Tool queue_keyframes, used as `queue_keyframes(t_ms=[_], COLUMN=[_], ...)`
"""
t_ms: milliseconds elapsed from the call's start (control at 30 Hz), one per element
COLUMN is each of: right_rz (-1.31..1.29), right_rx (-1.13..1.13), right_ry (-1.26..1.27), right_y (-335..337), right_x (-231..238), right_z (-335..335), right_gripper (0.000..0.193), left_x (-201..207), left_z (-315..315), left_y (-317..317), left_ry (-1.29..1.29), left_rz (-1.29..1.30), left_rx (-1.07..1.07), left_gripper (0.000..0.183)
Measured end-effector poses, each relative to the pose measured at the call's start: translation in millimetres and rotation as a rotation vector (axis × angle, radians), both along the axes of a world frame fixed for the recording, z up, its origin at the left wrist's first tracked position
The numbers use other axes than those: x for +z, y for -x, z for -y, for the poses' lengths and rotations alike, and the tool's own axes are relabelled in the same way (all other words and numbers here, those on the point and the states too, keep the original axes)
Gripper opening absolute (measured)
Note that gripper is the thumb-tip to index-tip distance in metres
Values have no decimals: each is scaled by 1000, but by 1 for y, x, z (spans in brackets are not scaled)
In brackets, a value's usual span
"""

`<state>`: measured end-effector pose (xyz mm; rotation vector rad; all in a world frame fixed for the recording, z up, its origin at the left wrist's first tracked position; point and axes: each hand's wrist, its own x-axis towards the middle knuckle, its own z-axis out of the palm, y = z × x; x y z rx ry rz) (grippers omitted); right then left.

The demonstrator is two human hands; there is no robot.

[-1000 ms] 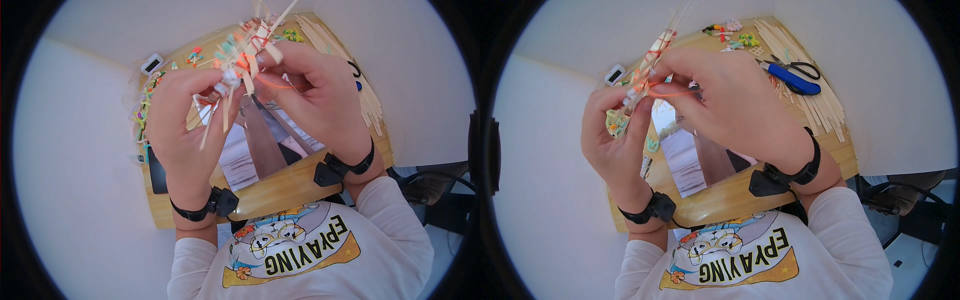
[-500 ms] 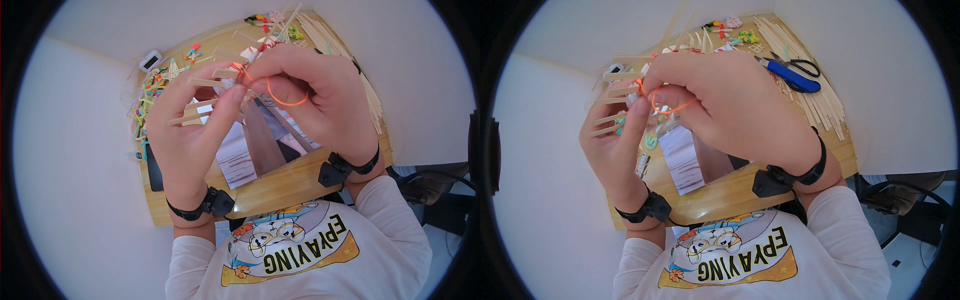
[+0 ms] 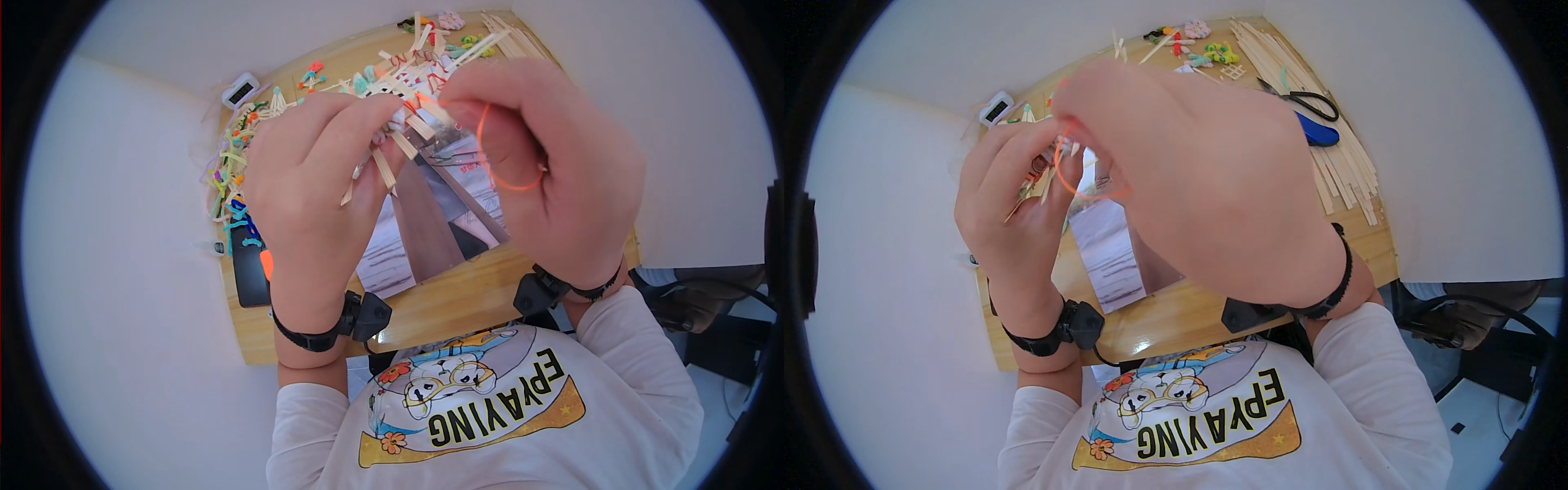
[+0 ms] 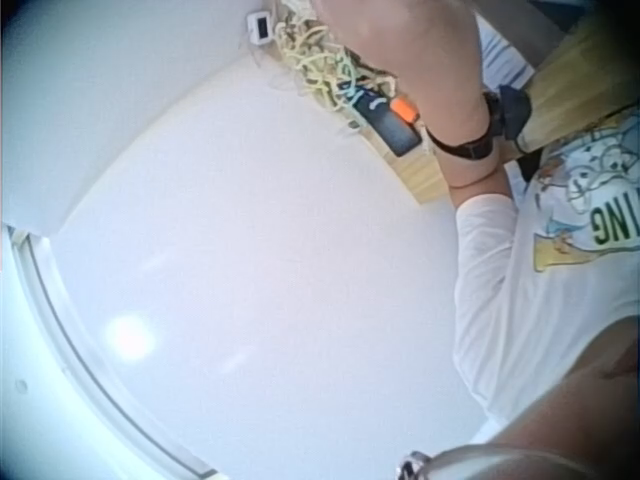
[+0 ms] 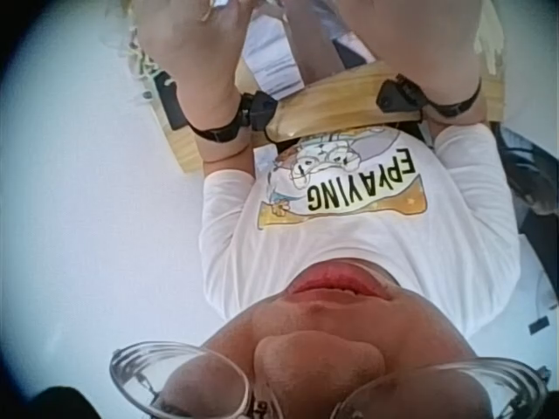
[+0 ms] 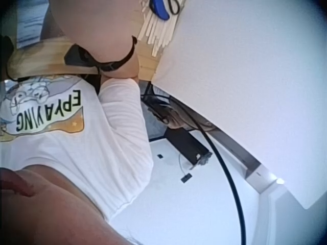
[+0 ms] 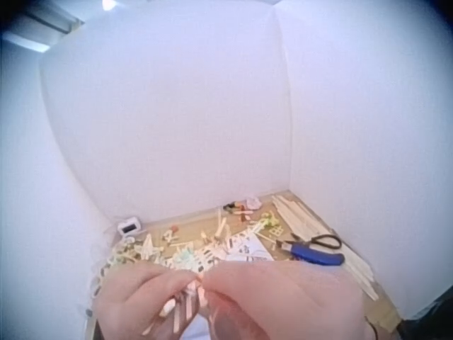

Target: Weaving thin bamboo strips together and securing them with orange thread.

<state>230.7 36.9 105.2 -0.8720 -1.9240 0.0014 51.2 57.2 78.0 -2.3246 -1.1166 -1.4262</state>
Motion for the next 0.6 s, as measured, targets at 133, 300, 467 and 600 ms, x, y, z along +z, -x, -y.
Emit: queue_keyframes(t_ms=[133,300,467,600], right_rz=[-18,23,-16,-29], right_rx=[-6,33,40,19], right_ry=[-84,-92,-127,-149], right_y=[-2,-4,-4,-2], right_x=[4,5,2,1], right_z=[0,4,3,5], right_gripper=[8,8,11,12], left_x=[-1,4,6,6], left_z=[-2,2,6,8], left_y=[-2,-2,-5,-4], left_ry=[-16,113,236,150], left_rz=[85,277,366,338], left_rx=[-20,-112,-142,-122], left_gripper=[25,18,17,17])
